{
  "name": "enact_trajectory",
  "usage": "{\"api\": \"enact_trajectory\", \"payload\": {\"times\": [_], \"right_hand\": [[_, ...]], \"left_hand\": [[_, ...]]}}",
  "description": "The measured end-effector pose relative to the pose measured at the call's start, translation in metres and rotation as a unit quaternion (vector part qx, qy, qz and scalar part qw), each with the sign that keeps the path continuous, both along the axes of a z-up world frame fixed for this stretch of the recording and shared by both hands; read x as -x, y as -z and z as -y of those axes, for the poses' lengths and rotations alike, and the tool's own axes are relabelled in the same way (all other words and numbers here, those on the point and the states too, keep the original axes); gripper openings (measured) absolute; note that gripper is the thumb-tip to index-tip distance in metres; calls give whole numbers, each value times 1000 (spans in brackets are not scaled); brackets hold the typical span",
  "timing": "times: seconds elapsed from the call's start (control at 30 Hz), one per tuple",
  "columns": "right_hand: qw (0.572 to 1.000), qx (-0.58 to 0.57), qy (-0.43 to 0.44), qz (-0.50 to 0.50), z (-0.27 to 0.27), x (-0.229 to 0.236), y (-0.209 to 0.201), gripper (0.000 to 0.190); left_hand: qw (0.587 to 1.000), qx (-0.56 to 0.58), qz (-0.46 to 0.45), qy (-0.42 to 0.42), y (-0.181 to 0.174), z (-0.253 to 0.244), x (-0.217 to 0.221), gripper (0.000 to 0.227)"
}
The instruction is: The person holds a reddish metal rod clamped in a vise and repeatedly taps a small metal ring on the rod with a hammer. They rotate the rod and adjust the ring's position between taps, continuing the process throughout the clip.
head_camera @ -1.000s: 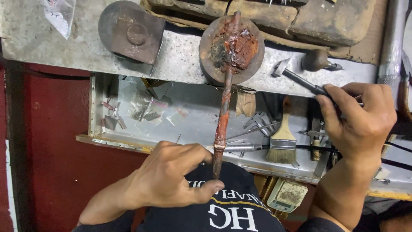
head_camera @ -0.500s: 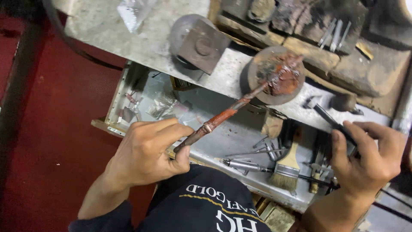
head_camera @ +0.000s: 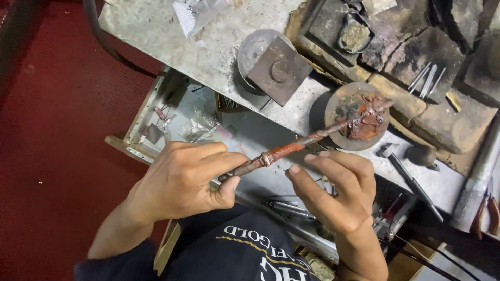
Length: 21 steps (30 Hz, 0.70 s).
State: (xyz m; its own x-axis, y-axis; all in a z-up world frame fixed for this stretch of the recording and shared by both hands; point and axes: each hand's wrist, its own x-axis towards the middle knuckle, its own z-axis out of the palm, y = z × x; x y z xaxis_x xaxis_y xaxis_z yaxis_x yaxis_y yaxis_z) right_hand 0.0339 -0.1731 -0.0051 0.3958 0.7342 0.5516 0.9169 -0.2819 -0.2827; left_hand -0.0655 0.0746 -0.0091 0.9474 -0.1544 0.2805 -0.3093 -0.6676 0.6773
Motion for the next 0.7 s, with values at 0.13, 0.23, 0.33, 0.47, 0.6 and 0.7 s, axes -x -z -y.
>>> {"api": "enact_trajectory", "payload": {"times": [0.13, 0.23, 0.33, 0.47, 0.6, 0.7], "right_hand": [[999, 31, -10, -9, -12, -5, -8, 7], [999, 12, -53, 8, -16, -12, -5, 11], [998, 31, -59, -4, -19, -13, -8, 14], [996, 46, -76, -17, -21, -15, -10, 16], [995, 42, -88, -4, -22, -14, -11, 13], [995, 25, -94, 4, -19, -12, -6, 8]], "left_hand": [[1000, 17, 5, 2, -1, 0, -2, 17], [1000, 21, 5, 2, 0, -1, -4, 15], [999, 33, 9, 4, 0, -2, -6, 19], [999, 36, 1, 10, 1, -4, -6, 20], [999, 39, 4, 9, 1, -4, -6, 22], [999, 39, 7, 11, 3, -4, -5, 22]]}}
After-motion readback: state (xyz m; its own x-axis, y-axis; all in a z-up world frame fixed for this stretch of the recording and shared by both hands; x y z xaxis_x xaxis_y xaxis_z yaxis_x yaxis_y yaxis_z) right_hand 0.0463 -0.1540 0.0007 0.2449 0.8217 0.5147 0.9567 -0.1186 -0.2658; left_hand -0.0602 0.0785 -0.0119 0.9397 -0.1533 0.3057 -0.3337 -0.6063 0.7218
